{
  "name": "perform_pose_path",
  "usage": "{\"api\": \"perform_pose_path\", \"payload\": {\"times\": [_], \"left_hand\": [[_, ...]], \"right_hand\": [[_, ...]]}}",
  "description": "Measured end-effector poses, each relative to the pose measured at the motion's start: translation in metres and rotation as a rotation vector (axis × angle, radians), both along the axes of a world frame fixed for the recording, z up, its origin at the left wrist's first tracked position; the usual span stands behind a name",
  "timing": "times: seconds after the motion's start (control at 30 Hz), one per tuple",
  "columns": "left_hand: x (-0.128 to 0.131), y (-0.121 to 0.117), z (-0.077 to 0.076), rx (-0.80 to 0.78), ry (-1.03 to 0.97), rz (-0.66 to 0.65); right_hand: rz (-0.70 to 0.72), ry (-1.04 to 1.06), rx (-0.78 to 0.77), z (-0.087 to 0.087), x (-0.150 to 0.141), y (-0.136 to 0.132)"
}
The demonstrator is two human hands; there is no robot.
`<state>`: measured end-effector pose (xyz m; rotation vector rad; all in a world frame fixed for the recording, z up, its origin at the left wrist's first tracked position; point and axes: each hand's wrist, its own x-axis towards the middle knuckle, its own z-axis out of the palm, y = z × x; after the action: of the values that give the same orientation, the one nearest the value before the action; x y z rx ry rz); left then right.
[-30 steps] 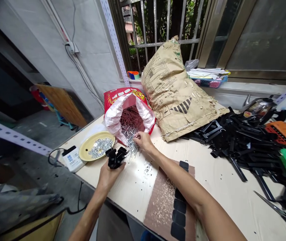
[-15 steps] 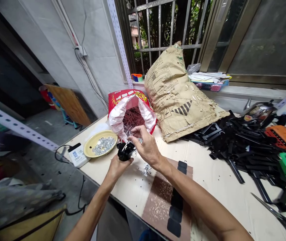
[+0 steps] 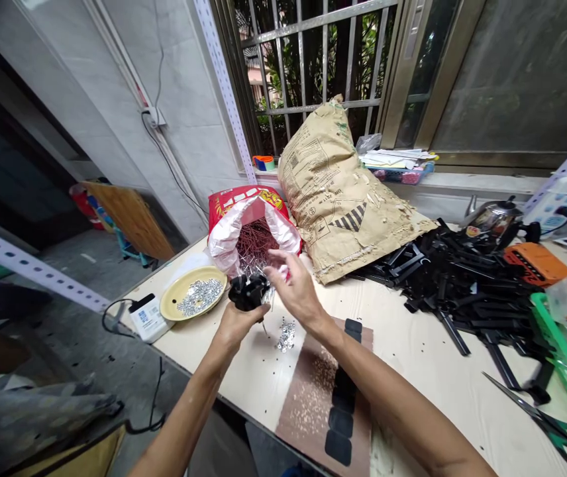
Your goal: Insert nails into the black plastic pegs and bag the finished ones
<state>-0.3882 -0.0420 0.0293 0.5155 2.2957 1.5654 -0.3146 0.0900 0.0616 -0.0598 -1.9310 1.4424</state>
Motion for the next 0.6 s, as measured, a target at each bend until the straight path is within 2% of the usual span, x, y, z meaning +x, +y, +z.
{"api": "perform_pose_path", "payload": {"times": [0.07,0.17,0.23,0.27,0.33,0.43,0.53,0.6], "left_hand": [[0.001,0.004,0.001,0.105,-0.048,-0.048],[0.002,0.016,0.001,0.196,-0.022,-0.148],[0.002,0.026,-0.001,0.201,0.057,-0.163],[0.002,0.032,-0.002,0.204,0.107,-0.157],[0.002,0.043,-0.002,0.209,0.198,-0.159],[0.001,0.054,0.004,0.182,0.249,-0.257],[0.003,0.061,0.012,0.122,0.229,-0.364],[0.007,0.066,0.015,0.125,0.202,-0.388]], "right_hand": [[0.079,-0.141,-0.258,-0.012,0.002,0.005],[0.356,-0.384,-0.594,-0.029,0.003,0.004],[0.457,-0.399,-0.745,-0.034,0.001,0.001],[0.448,-0.355,-0.789,-0.035,0.0,0.0],[0.367,-0.237,-0.828,-0.033,-0.004,0.002],[0.23,-0.113,-0.83,-0.032,-0.008,0.01],[0.029,0.004,-0.648,-0.035,-0.006,0.019],[-0.121,0.049,-0.527,-0.038,-0.002,0.024]]}}
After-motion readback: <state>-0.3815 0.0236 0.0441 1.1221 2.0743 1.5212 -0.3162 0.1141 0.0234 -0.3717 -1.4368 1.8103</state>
